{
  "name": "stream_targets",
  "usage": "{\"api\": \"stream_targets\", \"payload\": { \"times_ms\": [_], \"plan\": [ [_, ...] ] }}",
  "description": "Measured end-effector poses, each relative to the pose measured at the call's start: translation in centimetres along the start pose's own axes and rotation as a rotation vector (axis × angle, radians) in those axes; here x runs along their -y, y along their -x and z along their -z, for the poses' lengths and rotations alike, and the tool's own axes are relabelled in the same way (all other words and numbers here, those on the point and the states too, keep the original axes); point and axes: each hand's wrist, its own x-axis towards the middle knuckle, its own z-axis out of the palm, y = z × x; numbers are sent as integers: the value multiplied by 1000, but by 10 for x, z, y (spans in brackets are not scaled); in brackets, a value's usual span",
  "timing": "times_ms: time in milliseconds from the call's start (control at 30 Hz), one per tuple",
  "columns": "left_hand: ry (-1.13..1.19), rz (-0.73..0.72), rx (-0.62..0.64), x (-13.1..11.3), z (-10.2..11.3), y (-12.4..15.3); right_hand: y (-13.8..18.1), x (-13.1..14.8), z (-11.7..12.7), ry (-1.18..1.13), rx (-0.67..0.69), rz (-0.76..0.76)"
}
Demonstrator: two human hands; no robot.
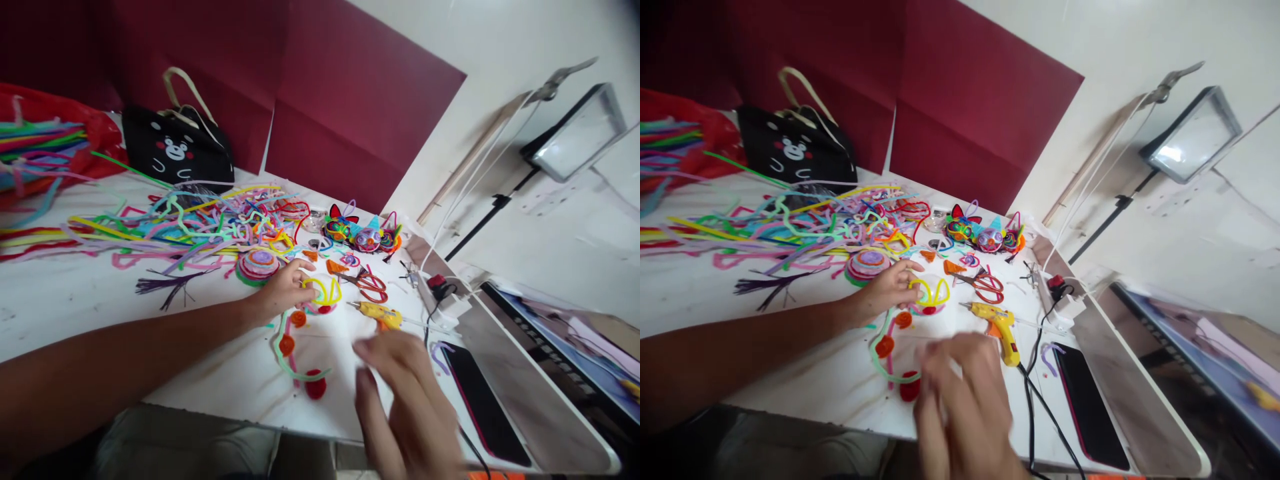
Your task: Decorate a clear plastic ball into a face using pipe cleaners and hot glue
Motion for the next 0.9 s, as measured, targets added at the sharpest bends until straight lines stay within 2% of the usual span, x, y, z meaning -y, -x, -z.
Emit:
{"api": "stream_targets", "payload": {
  "times_ms": [67, 133, 267, 467, 900],
  "plan": [
    [5, -5, 5, 0, 0, 0, -19, -20, -19, 32, 17, -31],
    [5, -10, 8, -1, 0, -1, -29, -39, -35, 125, 131, -16],
    [1, -14, 4, -1, 0, -1, -29, -61, -56, 272, 248, 43],
    [2, -17, 0, 0, 0, -1, -22, -65, -66, 367, 239, 124],
    [-8, -35, 9, -1, 0, 1, -19, -65, -68, 440, 260, 152]
  ]
}}
